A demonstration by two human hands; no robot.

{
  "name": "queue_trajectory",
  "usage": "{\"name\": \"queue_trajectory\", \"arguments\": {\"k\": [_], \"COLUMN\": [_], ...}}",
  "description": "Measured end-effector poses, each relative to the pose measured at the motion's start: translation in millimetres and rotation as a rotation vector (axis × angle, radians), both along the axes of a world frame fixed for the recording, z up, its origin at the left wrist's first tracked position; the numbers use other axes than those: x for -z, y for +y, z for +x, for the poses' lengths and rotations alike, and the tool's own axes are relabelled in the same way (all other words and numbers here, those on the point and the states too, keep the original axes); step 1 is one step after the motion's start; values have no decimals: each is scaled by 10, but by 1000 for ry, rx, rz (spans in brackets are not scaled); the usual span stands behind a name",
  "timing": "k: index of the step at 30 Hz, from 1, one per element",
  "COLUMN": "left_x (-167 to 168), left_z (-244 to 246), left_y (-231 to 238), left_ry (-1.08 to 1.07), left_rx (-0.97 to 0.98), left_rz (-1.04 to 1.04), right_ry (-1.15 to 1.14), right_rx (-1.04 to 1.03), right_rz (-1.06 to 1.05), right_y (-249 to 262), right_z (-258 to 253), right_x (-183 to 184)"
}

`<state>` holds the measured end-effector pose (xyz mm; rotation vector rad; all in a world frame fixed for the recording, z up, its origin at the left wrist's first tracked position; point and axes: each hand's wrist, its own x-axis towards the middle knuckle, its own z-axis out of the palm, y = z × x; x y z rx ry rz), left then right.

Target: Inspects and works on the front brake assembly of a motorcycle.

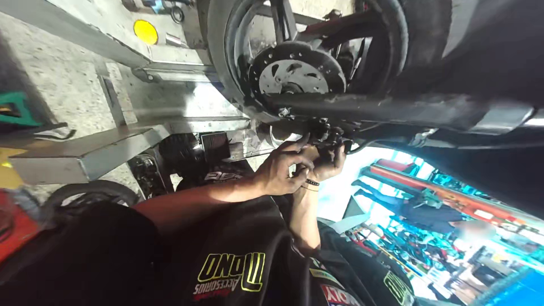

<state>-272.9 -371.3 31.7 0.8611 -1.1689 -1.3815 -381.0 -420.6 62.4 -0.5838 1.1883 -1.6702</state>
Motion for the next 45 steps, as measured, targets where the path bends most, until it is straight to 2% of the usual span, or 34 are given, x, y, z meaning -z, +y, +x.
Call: {"name": "queue_trajectory", "arguments": {"k": [3, 5, 7, 10, 12, 15, 19, 24, 31, 34, 37, 41, 45], "left_x": [54, 76, 93, 120, 125, 107, 191, 283, 339, 338, 336, 326, 215], "left_z": [51, 55, 60, 45, 57, 93, 88, 127, 214, 249, 266, 216, 157], "left_y": [-67, -66, -80, -87, -102, -119, -157, -139, -65, -101, -237, -375, -430], "left_ry": [13, 17, 18, 0, -5, -10, 39, 52, 108, 97, -16, -47, -25], "left_rx": [17, 16, 17, 15, 16, 34, 14, -5, -12, -9, -39, -110, -175], "left_rz": [-15, -9, -2, -2, -6, 13, 51, 108, 230, 282, 359, 415, 469], "right_ry": [-11, 95, 129, -15, -38, -50, -24, 38, 311, 298, 293, 467, 487], "right_rx": [2, 169, 219, 24, 45, 32, -106, -84, -102, -193, -287, -431, -512], "right_rz": [-73, -20, -10, -129, -75, -75, -206, -207, -102, -15, -109, -104, -60], "right_y": [-37, -52, -72, -27, -51, -36, -1, -1, 27, 43, -76, -126, -152], "right_z": [24, 172, 213, 119, 286, 343, 6, 69, 99, -16, -199, -380, -448], "right_x": [42, 4, 15, 57, -124, -167, 303, 478, 617, 576, 598, 522, 470]}}
